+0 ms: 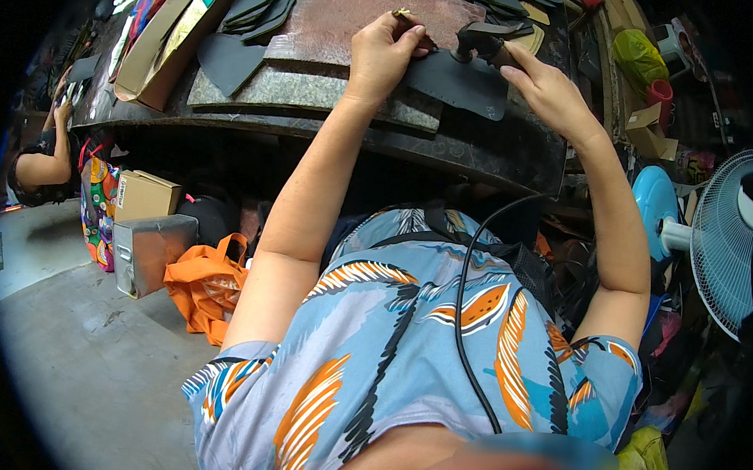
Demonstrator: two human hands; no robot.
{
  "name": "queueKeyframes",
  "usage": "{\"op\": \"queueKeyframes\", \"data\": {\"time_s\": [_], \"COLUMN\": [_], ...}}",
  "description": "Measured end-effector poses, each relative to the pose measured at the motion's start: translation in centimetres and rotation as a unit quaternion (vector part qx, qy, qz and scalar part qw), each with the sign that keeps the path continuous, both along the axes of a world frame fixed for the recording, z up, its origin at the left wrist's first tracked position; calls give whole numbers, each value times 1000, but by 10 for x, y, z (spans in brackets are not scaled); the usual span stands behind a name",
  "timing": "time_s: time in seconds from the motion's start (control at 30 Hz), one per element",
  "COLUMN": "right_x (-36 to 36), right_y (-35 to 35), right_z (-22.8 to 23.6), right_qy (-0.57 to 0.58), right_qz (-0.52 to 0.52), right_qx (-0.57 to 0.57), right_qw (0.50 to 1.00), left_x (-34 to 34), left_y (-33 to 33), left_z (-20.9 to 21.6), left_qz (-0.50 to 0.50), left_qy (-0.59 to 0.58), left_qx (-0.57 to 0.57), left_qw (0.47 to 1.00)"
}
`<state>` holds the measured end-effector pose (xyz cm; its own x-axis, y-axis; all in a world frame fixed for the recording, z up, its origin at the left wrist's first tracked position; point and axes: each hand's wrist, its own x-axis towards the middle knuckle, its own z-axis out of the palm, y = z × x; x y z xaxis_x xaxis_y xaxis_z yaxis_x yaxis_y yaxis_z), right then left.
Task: The person uses a handheld electric sander to smooth the edges of a black leather piece on a workbench. They hold the leather with the left hand and guide the sander with the right hand, repeatedly moving it along the edge. The person flips the leather piece over and continues sanding the other side.
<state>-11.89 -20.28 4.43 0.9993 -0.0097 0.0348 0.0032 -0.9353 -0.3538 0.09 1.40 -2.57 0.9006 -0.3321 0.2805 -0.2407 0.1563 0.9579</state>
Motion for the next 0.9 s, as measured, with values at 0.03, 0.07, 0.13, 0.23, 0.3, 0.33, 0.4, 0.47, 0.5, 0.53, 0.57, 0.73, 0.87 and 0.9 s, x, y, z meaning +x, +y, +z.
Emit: {"op": "queueKeyframes", "data": {"time_s": [0.03,0.07,0.13,0.23,0.3,0.33,0.4,0.47,0.5,0.53,0.57,0.73,0.87,0.9], "right_x": [-1,1,1,1,2,2,1,-1,-3,-6,-14,-27,-30,-30], "right_y": [-1,-1,-1,-1,0,0,4,8,10,13,13,22,12,7], "right_z": [1,-2,-7,-14,-15,-11,4,26,43,61,79,97,56,46], "right_qy": [8,15,17,27,21,9,-81,-166,-162,-203,-230,-331,-242,-217], "right_qz": [-6,17,-14,-38,-45,-42,-8,6,-26,-14,15,57,-31,-41], "right_qx": [10,37,60,69,63,60,35,63,106,164,246,286,306,295], "right_qw": [1000,999,998,997,997,997,996,984,981,965,942,898,920,930], "left_x": [-1,5,6,8,6,4,0,-2,-3,-5,-6,-9,-7,-7], "left_y": [-1,0,-1,0,1,1,-2,-5,-7,-9,-12,-24,-18,-15], "left_z": [2,-4,-6,-6,-3,-1,2,5,6,6,7,10,12,10], "left_qz": [-3,3,1,0,10,16,45,74,87,101,102,139,97,66], "left_qy": [-6,8,17,-3,-13,-16,-66,-110,-128,-145,-178,-357,-178,-88], "left_qx": [-11,0,12,24,47,57,124,166,175,185,191,257,175,108], "left_qw": [1000,1000,1000,1000,999,998,989,977,972,967,960,887,963,988]}}
